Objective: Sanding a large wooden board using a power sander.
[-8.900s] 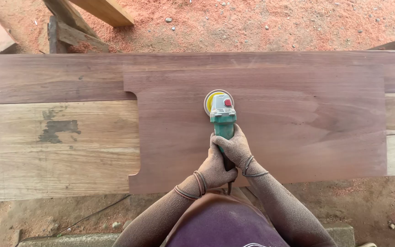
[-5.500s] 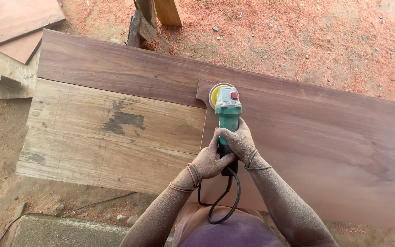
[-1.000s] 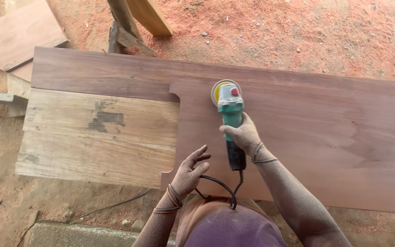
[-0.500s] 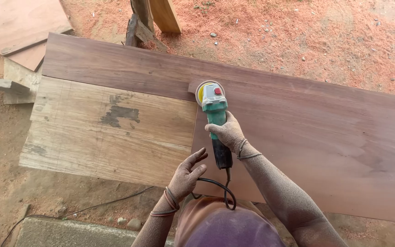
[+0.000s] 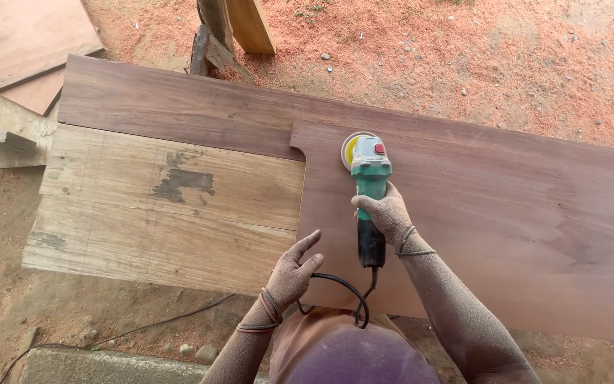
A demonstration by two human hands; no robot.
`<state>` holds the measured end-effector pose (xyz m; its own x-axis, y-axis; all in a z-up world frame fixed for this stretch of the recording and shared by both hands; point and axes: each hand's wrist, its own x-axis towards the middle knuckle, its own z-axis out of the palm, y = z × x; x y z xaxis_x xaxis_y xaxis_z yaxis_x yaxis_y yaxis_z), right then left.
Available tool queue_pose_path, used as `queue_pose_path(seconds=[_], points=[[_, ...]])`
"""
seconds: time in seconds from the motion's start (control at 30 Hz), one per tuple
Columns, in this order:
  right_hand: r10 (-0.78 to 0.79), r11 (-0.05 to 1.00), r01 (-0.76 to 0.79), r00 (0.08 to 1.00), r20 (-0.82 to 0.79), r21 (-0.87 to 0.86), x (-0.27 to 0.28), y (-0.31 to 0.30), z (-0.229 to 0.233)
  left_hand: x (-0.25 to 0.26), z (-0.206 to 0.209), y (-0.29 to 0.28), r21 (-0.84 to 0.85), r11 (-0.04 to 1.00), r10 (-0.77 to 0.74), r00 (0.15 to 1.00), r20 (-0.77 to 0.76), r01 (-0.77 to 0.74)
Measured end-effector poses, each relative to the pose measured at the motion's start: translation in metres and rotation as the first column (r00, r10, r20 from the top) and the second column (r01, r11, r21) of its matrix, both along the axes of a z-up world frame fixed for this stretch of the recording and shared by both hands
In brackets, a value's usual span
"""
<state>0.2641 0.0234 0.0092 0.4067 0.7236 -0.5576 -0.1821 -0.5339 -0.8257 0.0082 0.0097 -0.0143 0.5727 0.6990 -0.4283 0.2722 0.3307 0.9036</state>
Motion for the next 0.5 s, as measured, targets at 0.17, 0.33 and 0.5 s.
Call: queue_pose_path(seconds=[0.17,0.33,0.5], points=[[0.038,0.999,-0.038,0.999,-0.022,0.000,-0.023,0.011,-0.004,-0.004,-0.010,0.000,0.162,0.986,-0.007,0.983,-0.182,0.037],[0.071,0.997,-0.071,0.997,0.003,-0.005,-0.043,0.028,-0.001,0.007,0.015,0.001,0.126,0.953,-0.179,0.845,-0.504,0.277],[0.170,0.985,-0.169,0.985,0.030,-0.017,-0.059,0.042,-0.002,0.012,0.012,0.002,0.067,0.928,-0.254,0.755,-0.605,0.366]])
